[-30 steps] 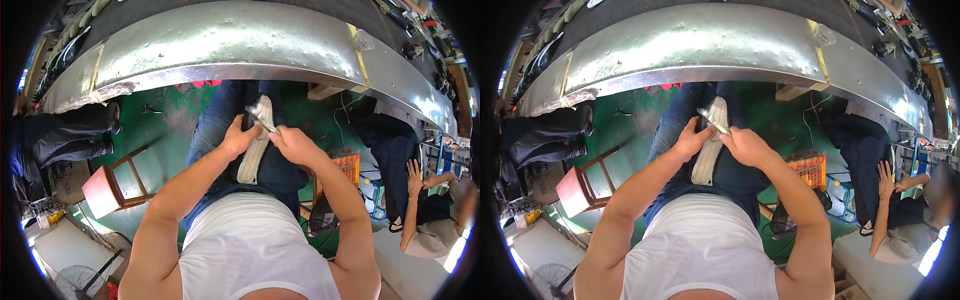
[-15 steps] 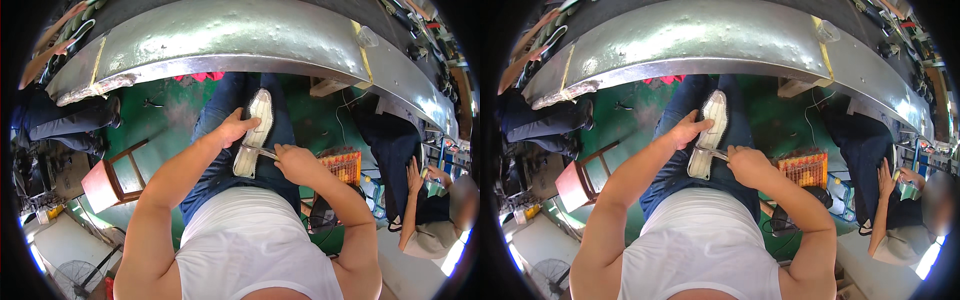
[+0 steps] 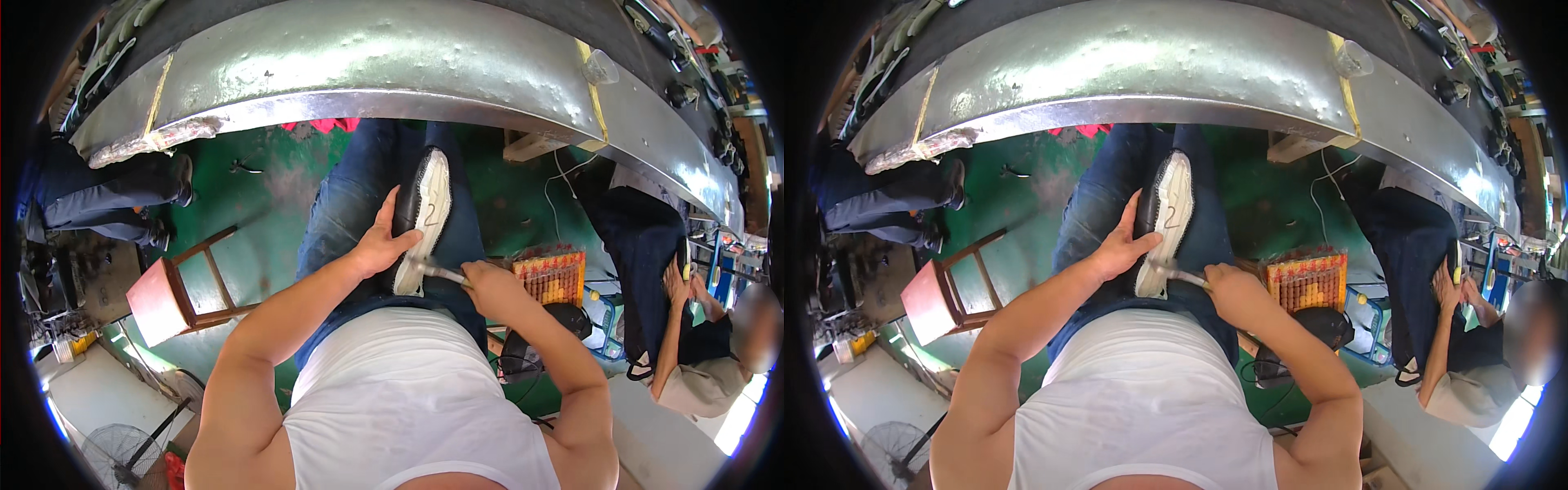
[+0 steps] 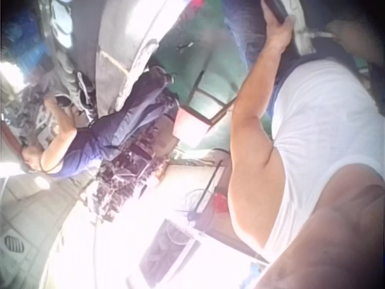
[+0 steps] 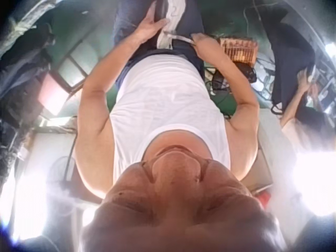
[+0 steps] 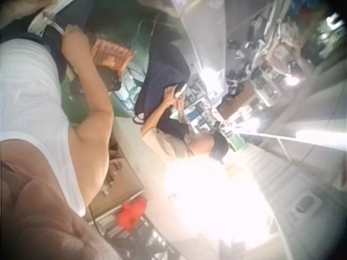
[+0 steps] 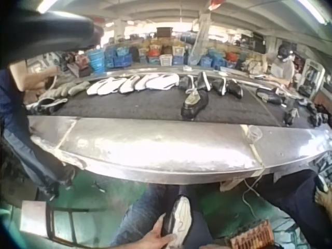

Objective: Trim and adjust the components of shoes on an assembly line using pliers.

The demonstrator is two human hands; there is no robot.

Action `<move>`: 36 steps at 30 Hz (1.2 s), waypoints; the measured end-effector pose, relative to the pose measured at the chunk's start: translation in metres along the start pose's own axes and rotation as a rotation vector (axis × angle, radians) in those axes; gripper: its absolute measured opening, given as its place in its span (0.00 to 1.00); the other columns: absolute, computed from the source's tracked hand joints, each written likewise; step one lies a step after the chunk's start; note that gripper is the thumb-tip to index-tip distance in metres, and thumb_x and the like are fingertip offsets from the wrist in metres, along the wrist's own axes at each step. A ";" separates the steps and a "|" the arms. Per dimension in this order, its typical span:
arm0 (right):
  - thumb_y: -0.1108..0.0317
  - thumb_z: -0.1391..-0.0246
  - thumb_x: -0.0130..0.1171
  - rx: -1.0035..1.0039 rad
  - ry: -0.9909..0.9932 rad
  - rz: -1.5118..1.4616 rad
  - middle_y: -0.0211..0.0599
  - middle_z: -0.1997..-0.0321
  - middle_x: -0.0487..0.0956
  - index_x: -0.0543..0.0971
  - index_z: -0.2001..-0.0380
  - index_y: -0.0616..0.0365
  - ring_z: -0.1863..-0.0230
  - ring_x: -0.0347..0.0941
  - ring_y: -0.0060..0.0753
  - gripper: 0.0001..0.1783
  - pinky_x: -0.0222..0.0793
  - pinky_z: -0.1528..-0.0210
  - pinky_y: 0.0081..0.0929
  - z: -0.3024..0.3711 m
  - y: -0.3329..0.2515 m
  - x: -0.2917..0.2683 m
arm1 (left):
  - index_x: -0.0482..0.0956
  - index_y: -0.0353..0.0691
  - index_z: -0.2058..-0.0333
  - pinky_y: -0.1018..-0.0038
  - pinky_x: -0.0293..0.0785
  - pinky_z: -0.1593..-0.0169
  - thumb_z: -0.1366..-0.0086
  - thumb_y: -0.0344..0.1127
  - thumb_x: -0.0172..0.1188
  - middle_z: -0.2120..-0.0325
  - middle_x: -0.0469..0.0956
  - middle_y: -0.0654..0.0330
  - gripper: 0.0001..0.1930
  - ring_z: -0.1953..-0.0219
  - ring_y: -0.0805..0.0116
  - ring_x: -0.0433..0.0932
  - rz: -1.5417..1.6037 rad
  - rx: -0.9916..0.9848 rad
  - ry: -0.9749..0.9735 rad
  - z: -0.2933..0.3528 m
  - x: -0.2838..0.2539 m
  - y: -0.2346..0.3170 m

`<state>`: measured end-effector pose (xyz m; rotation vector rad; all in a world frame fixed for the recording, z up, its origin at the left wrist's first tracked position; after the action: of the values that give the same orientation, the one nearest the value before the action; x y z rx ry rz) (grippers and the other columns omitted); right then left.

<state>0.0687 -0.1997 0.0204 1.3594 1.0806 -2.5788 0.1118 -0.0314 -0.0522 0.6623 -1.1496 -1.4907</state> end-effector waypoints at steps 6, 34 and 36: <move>0.60 0.39 0.57 0.034 -0.201 0.024 0.38 0.70 0.81 0.76 0.61 0.58 0.74 0.78 0.36 0.12 0.74 0.72 0.35 0.015 -0.006 0.020 | 0.37 0.37 0.29 0.67 0.48 0.29 0.36 0.36 0.64 0.34 0.54 0.45 0.48 0.31 0.58 0.54 -0.429 0.047 0.240 0.010 -0.004 0.014; 0.60 0.44 0.60 0.082 0.942 0.182 0.51 0.61 0.78 0.75 0.53 0.63 0.60 0.75 0.56 0.20 0.71 0.56 0.46 0.035 0.059 -0.241 | 0.51 0.32 0.30 0.69 0.69 0.40 0.36 0.32 0.63 0.40 0.70 0.48 0.41 0.41 0.62 0.73 0.437 -0.042 -0.099 0.086 -0.050 0.184; 0.57 0.40 0.58 0.273 1.056 0.375 0.54 0.56 0.78 0.73 0.49 0.65 0.54 0.73 0.59 0.23 0.69 0.52 0.47 0.038 0.096 -0.288 | 0.52 0.31 0.31 0.68 0.71 0.41 0.38 0.36 0.65 0.40 0.71 0.47 0.42 0.43 0.60 0.75 0.320 0.031 -0.074 0.059 -0.069 0.242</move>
<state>0.2510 -0.3751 0.1931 2.7756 0.3776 -1.7068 0.1770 0.0664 0.1780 0.4226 -1.2718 -1.2352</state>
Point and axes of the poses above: each hand's wrist, its own z-axis away from the middle knuckle, its own x-axis out of the palm, y = z × x, the point moved 10 cm from there along -z, towards the middle knuckle
